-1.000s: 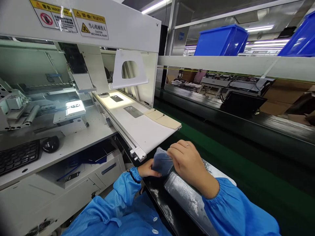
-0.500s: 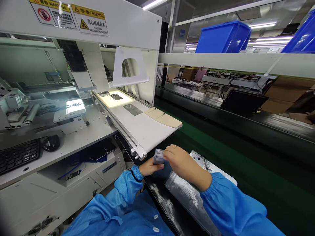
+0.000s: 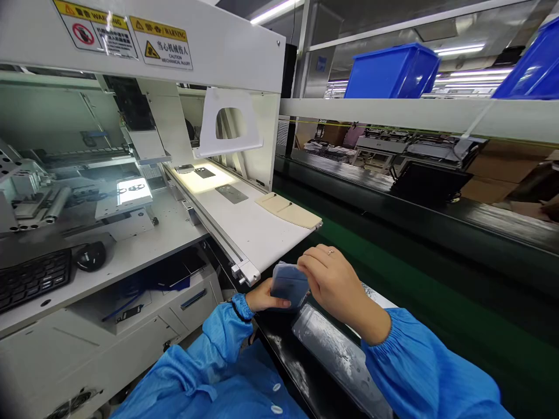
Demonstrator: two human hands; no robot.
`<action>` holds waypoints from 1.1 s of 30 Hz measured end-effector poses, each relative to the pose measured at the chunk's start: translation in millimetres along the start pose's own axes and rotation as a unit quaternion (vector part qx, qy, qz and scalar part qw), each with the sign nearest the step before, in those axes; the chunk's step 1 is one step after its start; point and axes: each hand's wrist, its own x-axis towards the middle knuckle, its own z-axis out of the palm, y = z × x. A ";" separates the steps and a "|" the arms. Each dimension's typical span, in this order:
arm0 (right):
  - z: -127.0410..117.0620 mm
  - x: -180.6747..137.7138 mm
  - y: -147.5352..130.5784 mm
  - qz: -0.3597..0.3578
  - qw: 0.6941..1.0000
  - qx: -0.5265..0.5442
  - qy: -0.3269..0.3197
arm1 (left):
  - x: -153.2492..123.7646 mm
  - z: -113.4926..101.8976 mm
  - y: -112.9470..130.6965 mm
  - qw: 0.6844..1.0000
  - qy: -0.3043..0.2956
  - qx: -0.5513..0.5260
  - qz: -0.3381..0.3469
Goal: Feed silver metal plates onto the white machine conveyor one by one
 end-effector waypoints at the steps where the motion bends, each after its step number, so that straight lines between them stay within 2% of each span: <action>1: -1.4 0.9 0.1 0.001 1.000 -0.008 0.001 | 0.0 -0.5 0.4 1.000 -0.002 0.001 -0.002; 7: -4.3 3.3 4.1 0.007 0.999 -0.007 -0.034 | -0.9 -3.7 3.5 1.000 0.008 -0.008 -0.011; 12: 7.5 -0.6 4.1 0.004 0.993 0.030 -0.116 | 2.2 -2.3 -4.5 1.000 0.026 -0.014 -0.007; 15: 16.8 -4.8 1.2 0.035 0.988 0.055 -0.136 | 4.4 0.6 -10.1 0.999 0.037 0.001 -0.007; 18: 23.5 -8.8 -1.6 0.008 0.993 0.026 -0.111 | 4.4 3.1 -9.0 0.999 0.047 0.025 -0.007; 21: 25.4 -11.3 -4.6 -0.058 0.994 -0.083 -0.039 | 3.5 4.6 -1.9 0.999 0.042 0.019 0.003; 24: 25.4 -13.0 -9.9 -0.078 0.983 -0.168 -0.002 | 4.3 6.0 3.3 0.999 0.042 0.006 0.003; 30: 30.0 -16.5 -16.5 -0.092 0.984 -0.148 -0.022 | 7.6 12.3 1.2 0.998 0.065 -0.006 0.021; 33: 26.2 -14.1 -11.0 -0.061 0.992 -0.115 -0.003 | 6.6 13.8 3.6 0.998 0.057 -0.002 0.008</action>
